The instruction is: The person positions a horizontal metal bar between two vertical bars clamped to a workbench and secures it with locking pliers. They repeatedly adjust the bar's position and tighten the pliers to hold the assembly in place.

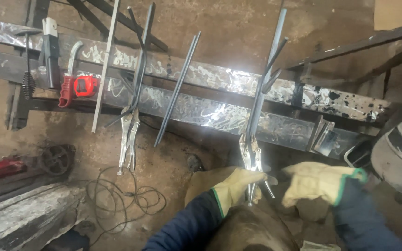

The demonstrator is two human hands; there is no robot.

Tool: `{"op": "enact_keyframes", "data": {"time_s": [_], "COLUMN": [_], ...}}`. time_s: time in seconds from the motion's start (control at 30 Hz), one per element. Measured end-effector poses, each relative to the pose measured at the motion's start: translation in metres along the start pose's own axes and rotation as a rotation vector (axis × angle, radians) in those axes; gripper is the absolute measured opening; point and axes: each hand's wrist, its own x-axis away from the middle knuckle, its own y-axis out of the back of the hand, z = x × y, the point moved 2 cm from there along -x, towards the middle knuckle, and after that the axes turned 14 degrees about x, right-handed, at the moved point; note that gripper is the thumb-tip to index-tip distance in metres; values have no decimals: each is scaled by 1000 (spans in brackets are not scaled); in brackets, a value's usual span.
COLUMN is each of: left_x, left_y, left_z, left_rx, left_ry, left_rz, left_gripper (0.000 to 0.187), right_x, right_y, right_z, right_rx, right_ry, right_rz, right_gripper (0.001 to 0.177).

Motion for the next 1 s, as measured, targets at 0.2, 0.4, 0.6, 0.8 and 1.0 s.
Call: {"op": "enact_keyframes", "data": {"time_s": [0.2,0.4,0.6,0.8,1.0], "left_x": [9,2,0,-1,-6], "left_y": [-14,-1,4,-3,8], "left_z": [-10,-6,-1,-5,4], "left_rx": [-25,-236,-171,-59,8], "left_ry": [60,27,78,68,110], "left_rz": [-16,-30,-97,-80,-28], "left_gripper": [67,47,44,45,57], "right_x": [139,58,35,28,28], "right_y": [229,315,319,318,317], "right_z": [254,206,184,156,154], "right_rx": [-138,-382,-326,-153,-37], "right_ry": [-723,-632,-584,-419,-560], "right_rz": [-846,-1576,-1501,-1568,-1550], "right_gripper": [68,84,48,54,52]}}
